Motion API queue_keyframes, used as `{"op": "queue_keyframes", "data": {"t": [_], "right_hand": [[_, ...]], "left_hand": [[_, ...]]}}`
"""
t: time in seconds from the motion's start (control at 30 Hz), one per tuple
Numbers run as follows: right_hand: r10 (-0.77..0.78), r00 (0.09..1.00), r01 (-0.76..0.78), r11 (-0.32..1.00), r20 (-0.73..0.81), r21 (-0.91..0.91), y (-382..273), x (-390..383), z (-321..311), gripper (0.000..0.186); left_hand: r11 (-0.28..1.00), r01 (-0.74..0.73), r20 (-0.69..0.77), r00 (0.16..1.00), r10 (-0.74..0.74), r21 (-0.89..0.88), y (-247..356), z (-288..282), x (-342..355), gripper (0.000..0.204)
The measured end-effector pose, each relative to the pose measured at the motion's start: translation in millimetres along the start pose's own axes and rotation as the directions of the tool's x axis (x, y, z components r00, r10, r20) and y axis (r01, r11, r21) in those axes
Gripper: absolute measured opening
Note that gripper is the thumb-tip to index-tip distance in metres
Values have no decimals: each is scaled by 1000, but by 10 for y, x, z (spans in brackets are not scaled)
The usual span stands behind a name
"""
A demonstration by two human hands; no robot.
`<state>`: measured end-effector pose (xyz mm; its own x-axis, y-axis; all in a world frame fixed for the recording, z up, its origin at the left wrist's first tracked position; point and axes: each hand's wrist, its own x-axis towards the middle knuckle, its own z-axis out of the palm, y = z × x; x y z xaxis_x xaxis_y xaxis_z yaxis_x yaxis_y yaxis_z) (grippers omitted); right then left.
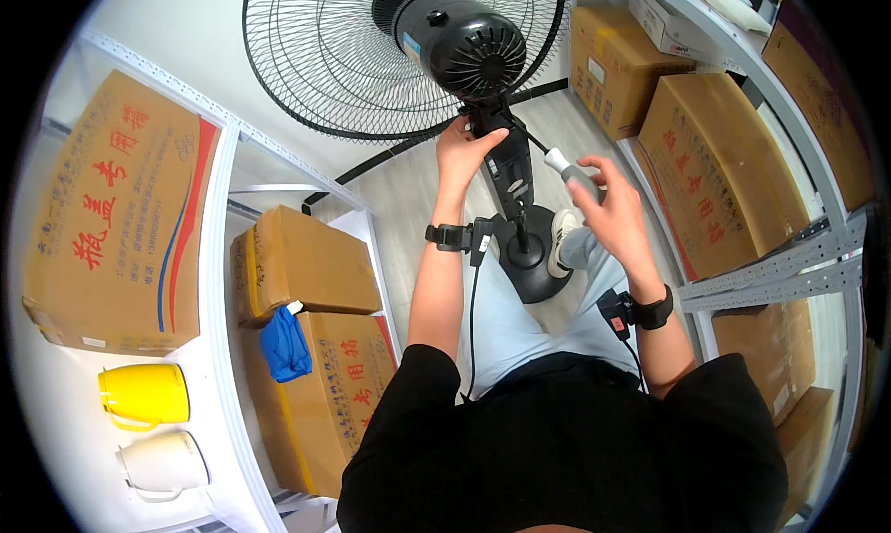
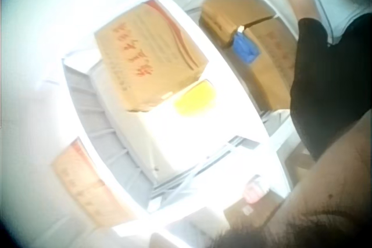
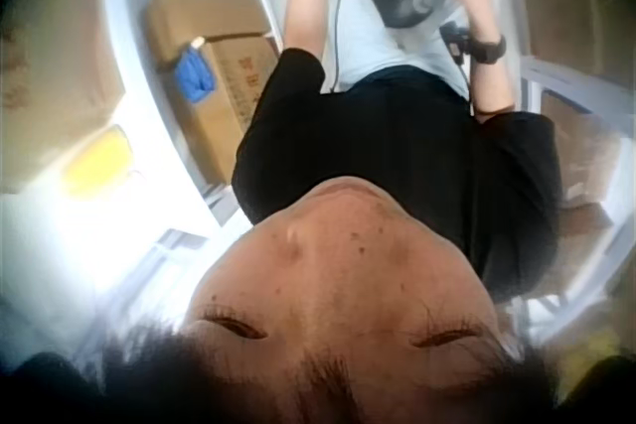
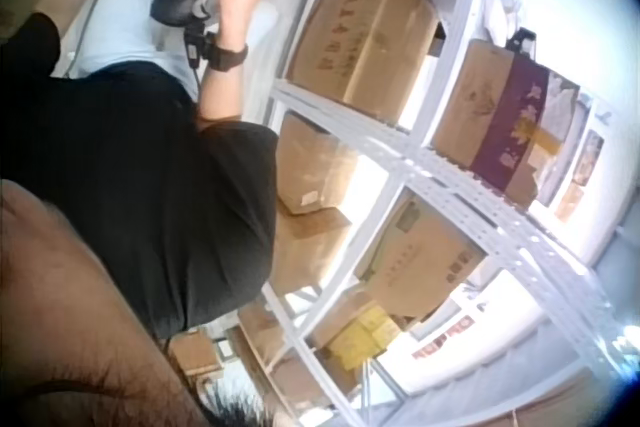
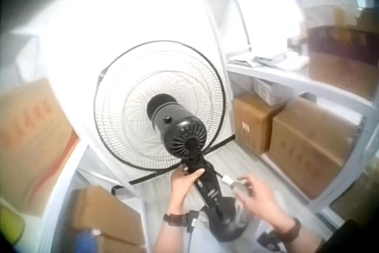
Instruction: The person is repairing a black electronic device, likely a fan base, using a screwdriver. They are seated on the floor, manipulating wires and screws within the device's casing.
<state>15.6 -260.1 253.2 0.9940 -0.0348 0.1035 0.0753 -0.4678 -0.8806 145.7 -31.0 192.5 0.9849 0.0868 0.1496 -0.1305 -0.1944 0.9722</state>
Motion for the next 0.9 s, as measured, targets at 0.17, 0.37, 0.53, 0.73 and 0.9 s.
{"op": "queue_keyframes", "data": {"t": [0.17, 0.37, 0.53, 0.73, 0.9], "right_hand": [[262, 947, -315, 869, 185, 382, 81, 99, 21, 41], [22, 999, -34, 963, 49, 266, 139, 27, 60, 44], [252, 946, -312, 878, 203, 364, 34, 68, -54, 42], [72, 985, -139, 866, 155, 481, 107, 1, -4, 40], [223, 951, -302, 815, 213, 494, 102, 24, -94, 45]], "left_hand": [[998, -15, -9, 1000, 15, -65, -9, 27, -36, 43], [995, -94, -37, 995, 92, -39, -129, 39, 18, 49], [993, -87, -68, 994, 81, -77, -149, 45, -7, 51], [996, -66, -68, 996, 62, -61, -92, 48, -24, 53], [992, -80, -71, 995, 74, -95, -135, 73, -16, 54]]}}
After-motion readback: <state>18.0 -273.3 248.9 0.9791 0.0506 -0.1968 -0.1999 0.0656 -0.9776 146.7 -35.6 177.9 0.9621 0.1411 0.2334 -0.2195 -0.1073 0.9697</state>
